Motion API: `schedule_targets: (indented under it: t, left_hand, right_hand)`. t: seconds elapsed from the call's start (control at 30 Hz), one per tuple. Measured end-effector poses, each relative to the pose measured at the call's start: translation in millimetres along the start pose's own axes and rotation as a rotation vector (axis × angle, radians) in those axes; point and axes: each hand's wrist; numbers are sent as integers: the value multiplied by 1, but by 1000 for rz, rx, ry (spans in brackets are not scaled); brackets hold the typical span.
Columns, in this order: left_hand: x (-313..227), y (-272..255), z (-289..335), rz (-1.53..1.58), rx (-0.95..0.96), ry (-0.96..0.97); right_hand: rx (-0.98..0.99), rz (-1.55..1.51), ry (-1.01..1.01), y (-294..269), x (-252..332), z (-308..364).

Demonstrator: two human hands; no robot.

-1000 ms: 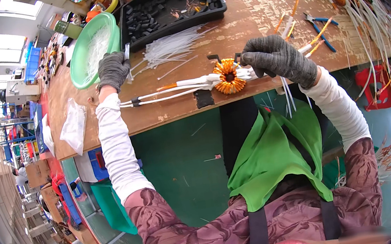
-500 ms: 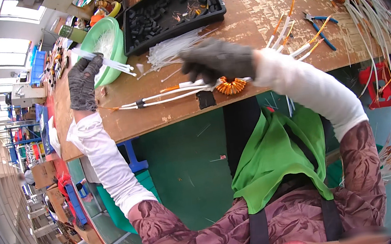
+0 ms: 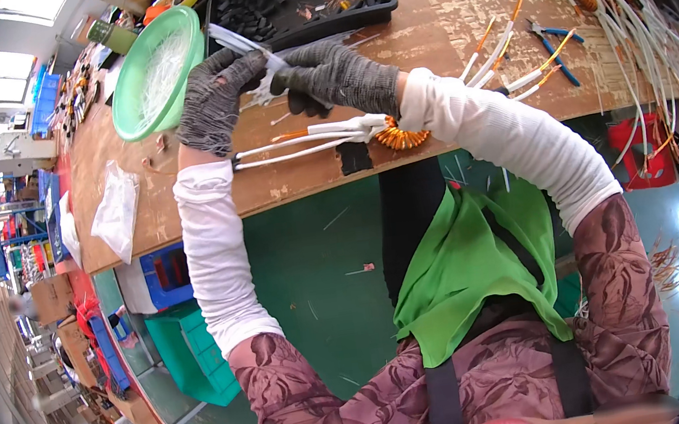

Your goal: Assembling electronic components using wires, copper coils, and zip ties at a factory workstation.

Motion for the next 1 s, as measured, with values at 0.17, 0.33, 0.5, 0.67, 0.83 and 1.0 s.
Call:
schedule_targets:
  t: [0.17,0.33,0.5,0.67,0.83,1.0]
  left_hand:
    - [4,41,0,72,-25,63]
    - [4,92,13,140,-141,136]
    - [-8,124,25,228,-243,247]
    - [-22,126,40,306,-220,205]
    - [-11,153,43,193,-377,276]
    - [26,175,44,132,-533,288]
  right_hand:
    - [-121,53,-70,-27,13,33]
    - [-217,-105,-100,-42,8,73]
    - [-427,-318,-256,-64,14,101]
    - [-653,130,-604,-124,57,170]
    - [-586,-215,-322,-150,40,208]
    - [-594,-408,58,-124,-7,180]
Point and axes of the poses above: each hand's wrist, its own z-axis away from the middle knuckle, its own y-axis out of the palm, x = y × z, and after that the axes turned 7 degrees about -y, right-handed
